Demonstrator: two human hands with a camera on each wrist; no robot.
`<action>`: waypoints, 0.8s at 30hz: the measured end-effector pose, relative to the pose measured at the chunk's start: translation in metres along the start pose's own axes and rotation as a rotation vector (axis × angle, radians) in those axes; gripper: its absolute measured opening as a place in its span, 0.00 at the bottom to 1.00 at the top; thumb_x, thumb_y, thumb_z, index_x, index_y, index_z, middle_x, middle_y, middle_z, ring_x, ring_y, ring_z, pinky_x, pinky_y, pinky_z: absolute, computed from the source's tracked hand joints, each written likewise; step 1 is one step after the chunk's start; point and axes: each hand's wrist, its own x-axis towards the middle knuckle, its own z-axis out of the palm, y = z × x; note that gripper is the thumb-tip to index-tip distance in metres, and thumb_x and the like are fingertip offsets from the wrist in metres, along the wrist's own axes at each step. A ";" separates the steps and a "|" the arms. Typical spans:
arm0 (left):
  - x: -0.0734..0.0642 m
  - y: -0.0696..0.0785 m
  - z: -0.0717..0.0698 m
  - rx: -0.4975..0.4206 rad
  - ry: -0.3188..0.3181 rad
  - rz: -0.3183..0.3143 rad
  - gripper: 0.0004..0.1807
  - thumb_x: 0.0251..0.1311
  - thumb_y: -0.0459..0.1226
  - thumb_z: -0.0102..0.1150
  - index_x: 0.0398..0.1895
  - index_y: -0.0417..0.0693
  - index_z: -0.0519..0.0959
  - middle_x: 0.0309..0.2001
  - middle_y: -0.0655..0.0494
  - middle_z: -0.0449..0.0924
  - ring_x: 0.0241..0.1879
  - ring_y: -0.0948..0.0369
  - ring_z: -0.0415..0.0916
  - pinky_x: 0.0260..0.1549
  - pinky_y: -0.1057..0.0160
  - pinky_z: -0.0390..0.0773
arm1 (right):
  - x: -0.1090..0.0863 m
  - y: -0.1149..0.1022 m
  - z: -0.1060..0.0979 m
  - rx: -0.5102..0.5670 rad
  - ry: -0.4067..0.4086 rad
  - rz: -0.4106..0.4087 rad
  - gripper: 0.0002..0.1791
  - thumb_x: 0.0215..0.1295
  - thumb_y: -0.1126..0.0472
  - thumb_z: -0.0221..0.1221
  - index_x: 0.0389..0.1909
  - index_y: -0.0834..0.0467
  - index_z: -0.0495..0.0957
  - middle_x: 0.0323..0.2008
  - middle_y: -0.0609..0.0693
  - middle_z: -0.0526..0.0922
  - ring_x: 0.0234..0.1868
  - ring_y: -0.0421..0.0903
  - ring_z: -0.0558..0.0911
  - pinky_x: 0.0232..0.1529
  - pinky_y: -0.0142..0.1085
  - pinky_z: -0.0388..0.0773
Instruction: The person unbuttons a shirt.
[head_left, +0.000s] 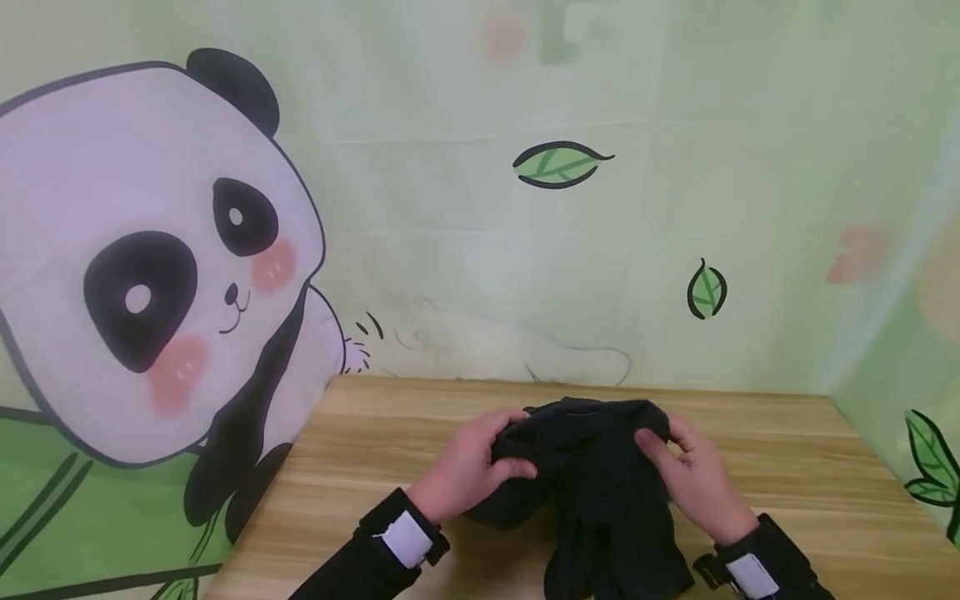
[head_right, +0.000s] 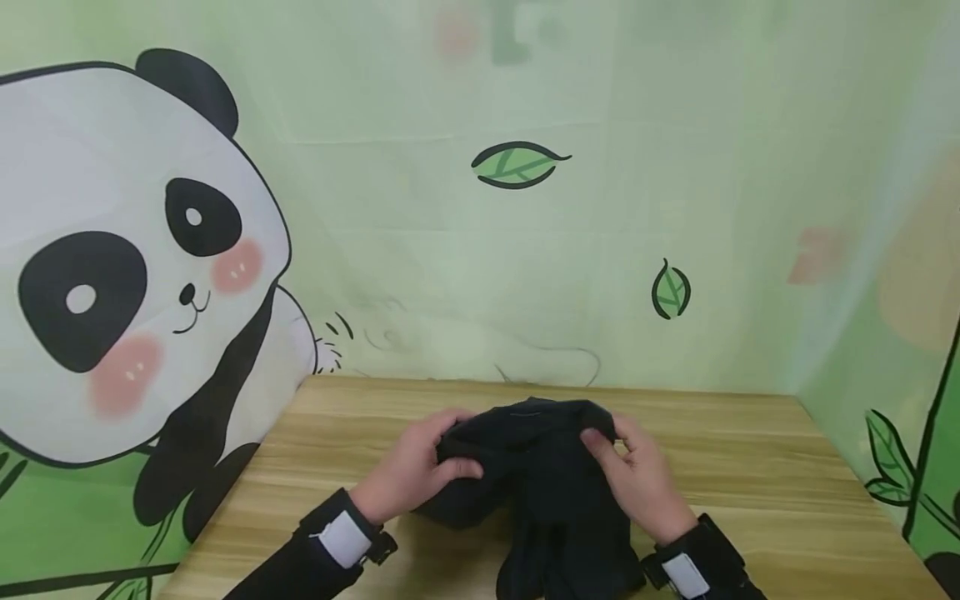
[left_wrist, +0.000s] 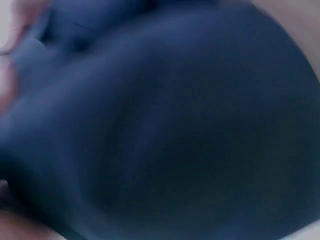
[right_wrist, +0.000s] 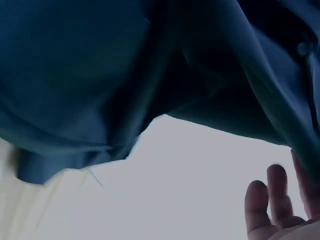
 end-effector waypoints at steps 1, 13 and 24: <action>-0.001 -0.003 0.000 0.046 -0.027 -0.011 0.18 0.64 0.37 0.75 0.55 0.45 0.83 0.50 0.51 0.89 0.48 0.57 0.85 0.56 0.53 0.85 | 0.000 -0.002 -0.004 0.023 0.019 0.009 0.10 0.79 0.65 0.60 0.55 0.56 0.85 0.51 0.43 0.87 0.50 0.27 0.80 0.48 0.24 0.78; -0.014 -0.008 -0.040 -0.199 0.261 -0.025 0.02 0.68 0.35 0.71 0.40 0.46 0.87 0.33 0.53 0.88 0.32 0.65 0.82 0.35 0.67 0.83 | 0.001 -0.027 -0.066 0.058 0.181 0.020 0.06 0.79 0.69 0.58 0.48 0.62 0.84 0.36 0.28 0.84 0.33 0.31 0.82 0.34 0.24 0.79; 0.017 0.067 -0.159 0.107 0.569 0.333 0.14 0.51 0.26 0.80 0.42 0.41 0.91 0.30 0.49 0.87 0.33 0.58 0.80 0.38 0.69 0.78 | 0.011 -0.121 -0.123 -0.037 0.216 0.147 0.08 0.84 0.53 0.55 0.46 0.47 0.83 0.22 0.38 0.85 0.15 0.43 0.82 0.19 0.34 0.76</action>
